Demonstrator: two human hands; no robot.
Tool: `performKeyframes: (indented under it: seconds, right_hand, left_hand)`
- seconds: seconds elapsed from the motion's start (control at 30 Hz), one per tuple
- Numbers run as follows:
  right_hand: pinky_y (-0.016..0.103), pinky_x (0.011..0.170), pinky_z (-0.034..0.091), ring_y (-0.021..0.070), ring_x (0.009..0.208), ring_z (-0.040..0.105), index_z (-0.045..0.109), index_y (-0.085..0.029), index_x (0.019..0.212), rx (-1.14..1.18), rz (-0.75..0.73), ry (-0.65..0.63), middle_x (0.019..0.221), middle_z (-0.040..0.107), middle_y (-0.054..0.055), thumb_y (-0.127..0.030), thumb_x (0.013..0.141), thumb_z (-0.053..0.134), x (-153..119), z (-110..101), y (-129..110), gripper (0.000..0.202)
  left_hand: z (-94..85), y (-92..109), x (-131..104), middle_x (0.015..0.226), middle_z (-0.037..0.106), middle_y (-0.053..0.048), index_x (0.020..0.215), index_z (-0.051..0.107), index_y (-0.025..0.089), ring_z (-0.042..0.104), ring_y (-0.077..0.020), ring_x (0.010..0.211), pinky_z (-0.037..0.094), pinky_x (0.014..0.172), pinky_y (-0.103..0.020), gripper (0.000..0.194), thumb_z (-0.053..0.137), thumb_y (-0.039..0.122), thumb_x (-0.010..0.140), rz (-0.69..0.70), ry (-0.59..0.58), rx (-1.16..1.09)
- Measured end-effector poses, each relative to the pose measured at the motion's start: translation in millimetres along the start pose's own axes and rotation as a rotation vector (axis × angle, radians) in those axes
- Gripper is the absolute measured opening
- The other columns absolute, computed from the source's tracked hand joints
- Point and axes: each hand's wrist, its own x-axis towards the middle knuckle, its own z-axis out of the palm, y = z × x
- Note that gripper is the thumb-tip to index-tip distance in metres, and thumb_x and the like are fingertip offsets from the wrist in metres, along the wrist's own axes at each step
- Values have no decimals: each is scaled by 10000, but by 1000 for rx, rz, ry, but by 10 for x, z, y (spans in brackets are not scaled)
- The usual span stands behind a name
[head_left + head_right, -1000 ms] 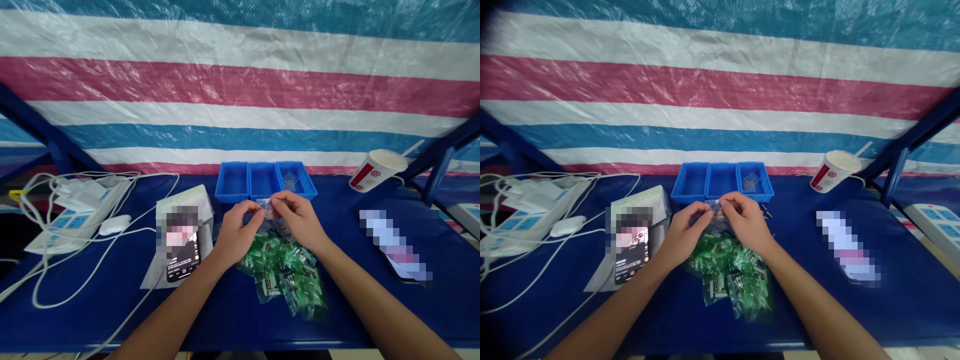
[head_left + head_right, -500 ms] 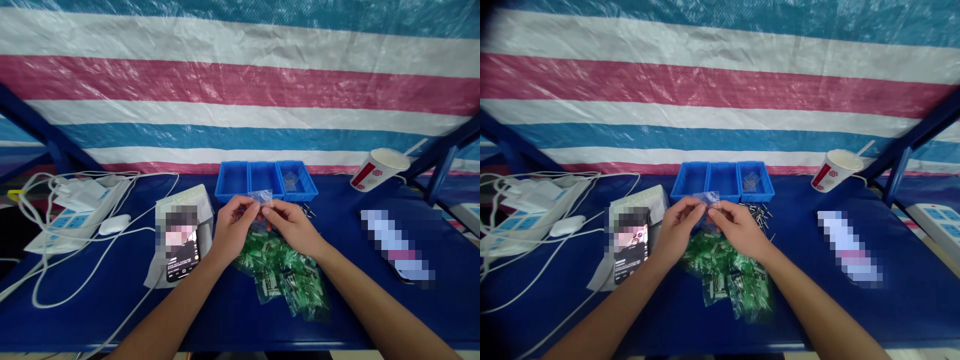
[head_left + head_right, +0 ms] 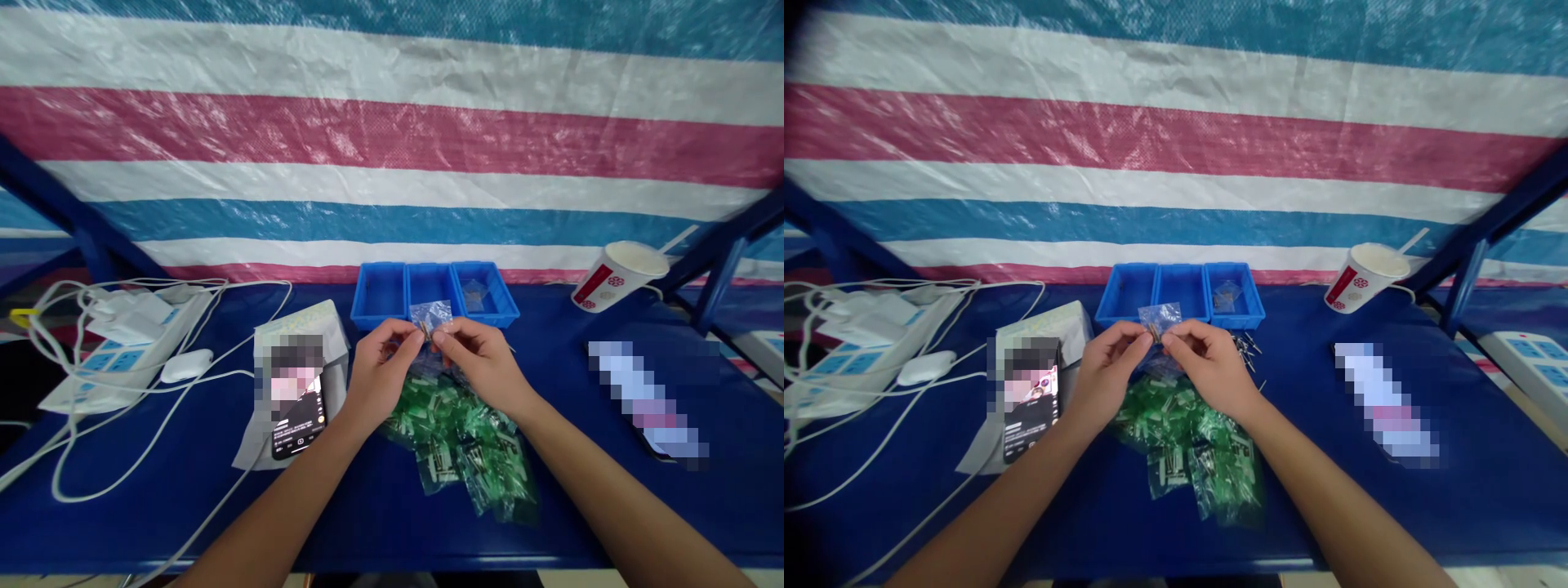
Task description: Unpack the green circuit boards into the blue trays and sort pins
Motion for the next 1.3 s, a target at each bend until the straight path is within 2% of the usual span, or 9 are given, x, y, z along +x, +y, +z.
performKeyframes:
  seconds: [0.57, 0.77, 1.1, 1.3]
  right_hand:
    - [286, 568, 401, 128, 581, 498, 667, -218, 820, -33, -14, -3, 639, 546, -26, -378, 931, 616, -13, 3, -7, 201]
    - [283, 566, 381, 126, 589, 494, 648, -206, 804, -44, 13, -52, 639, 543, -23, -396, 925, 625, -9, -28, -14, 226]
    - [278, 572, 386, 125, 598, 482, 628, -210, 817, -24, 9, -159, 646, 535, -25, -433, 965, 565, 11, -48, -33, 275]
    - [279, 583, 379, 127, 616, 485, 606, -206, 794, -56, 2, -134, 660, 537, -23, -432, 970, 567, 6, -60, -29, 289]
  left_hand:
    - [5, 38, 8, 737, 620, 15, 780, 642, 188, 528, -120, 659, 431, 636, -246, 184, 643, 352, 863, -36, -53, -6]
    - [-1, 35, 23, 831, 685, -13, 897, 707, 197, 593, -147, 762, 470, 695, -262, 186, 681, 371, 838, -49, -31, -52]
    - [-14, 77, 30, 669, 638, 23, 809, 678, 200, 542, -105, 584, 424, 575, -239, 143, 717, 337, 817, -105, -71, -181]
    - [-23, 75, 22, 651, 581, 37, 707, 617, 182, 502, -99, 596, 386, 586, -237, 213, 719, 337, 810, -79, -114, -137]
